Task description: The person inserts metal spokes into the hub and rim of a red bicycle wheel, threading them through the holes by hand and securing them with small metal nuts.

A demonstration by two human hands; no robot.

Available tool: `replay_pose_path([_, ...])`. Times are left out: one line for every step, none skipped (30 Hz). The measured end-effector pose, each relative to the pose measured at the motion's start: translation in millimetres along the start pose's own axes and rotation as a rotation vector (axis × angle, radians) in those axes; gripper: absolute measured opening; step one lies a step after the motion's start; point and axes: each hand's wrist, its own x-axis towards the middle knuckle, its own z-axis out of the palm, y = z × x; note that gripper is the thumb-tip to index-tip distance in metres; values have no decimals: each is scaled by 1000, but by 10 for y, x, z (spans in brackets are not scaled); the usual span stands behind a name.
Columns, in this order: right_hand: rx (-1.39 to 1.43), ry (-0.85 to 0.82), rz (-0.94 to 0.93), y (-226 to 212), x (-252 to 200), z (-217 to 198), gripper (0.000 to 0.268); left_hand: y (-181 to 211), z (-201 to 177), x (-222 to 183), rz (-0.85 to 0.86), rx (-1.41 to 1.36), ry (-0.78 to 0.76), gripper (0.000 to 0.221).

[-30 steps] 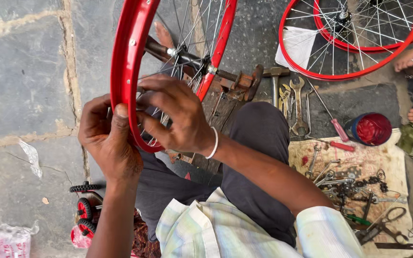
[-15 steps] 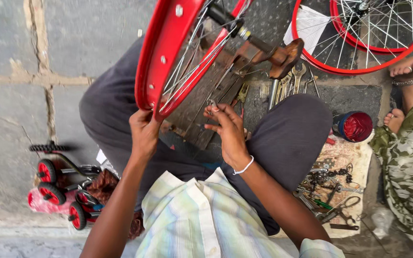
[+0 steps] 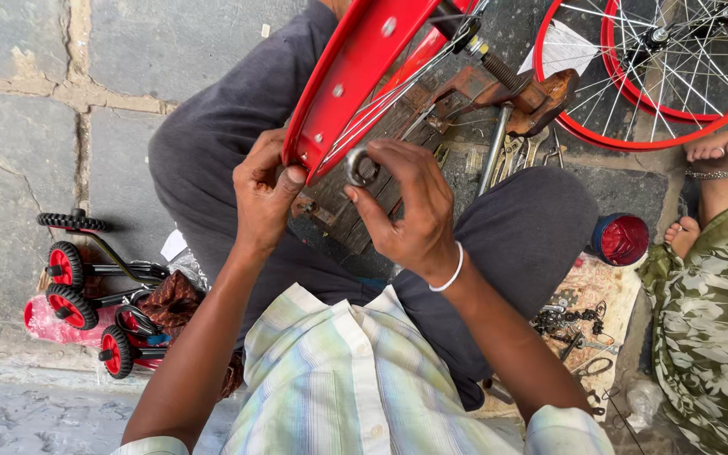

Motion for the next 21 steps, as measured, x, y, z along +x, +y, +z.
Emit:
replay_pose_path([-68,-5,-64,-12,121,-22,39,124,25,42,12,2,9,62])
replay_pose_path([-138,-6,-127,-17,238,-37,39,247,54,89,26,4,13,60])
replay_pose_path([-138,23,-118,-23,343,-42,39,361,87,143,41,7,18,59])
replay_pose_path([-139,51,-103,-40,416,-53,40,464,131,188,62,15,34,57])
replay_pose_path([-140,79,-89,-65,472,-73,40,560,178,228,83,22,50,55])
replay_pose_path([-125,110,-74,-94,529,-84,37,656,213,275,109,33,70,53])
replay_pose_path([-108,141,-60,-132,570,-99,34,742,252,323,90,-2,72,50])
replay_pose_path([-90,170,-48,-177,589,-111,31,816,292,364,70,-36,77,46])
replay_pose_path([-48,213,47,-225,601,-107,26,887,326,397,50,-71,81,43])
replay_pose_path([-6,257,141,-265,607,-101,21,952,355,440,84,-68,61,40])
replay_pose_path([40,299,234,-303,602,-102,16,1016,384,483,118,-65,40,37])
replay_pose_path([17,343,186,-319,619,-105,16,1083,412,547,163,-61,14,34])
replay_pose_path([-5,387,138,-324,634,-113,16,1153,429,592,169,-32,-8,33])
replay_pose_path([-30,434,95,-318,636,-121,16,1218,434,633,172,-2,-34,32])
replay_pose_path([-18,436,49,-294,639,-141,18,1272,451,682,175,28,-59,31])
replay_pose_path([-6,439,7,-266,646,-158,20,1321,478,721,167,20,-64,30])
replay_pose_path([5,443,-35,-228,667,-173,22,1362,509,755,158,12,-70,30])
replay_pose_path([-20,451,-47,-204,674,-180,26,1394,538,774,140,4,-76,29])
replay_pose_path([-45,459,-59,-184,693,-173,30,1422,566,786,96,-54,-62,31])
replay_pose_path([-72,462,-69,-157,721,-179,35,1443,600,789,49,-112,-46,33])
replay_pose_path([-40,462,-53,-125,771,-178,32,1461,627,820,0,-170,-31,35])
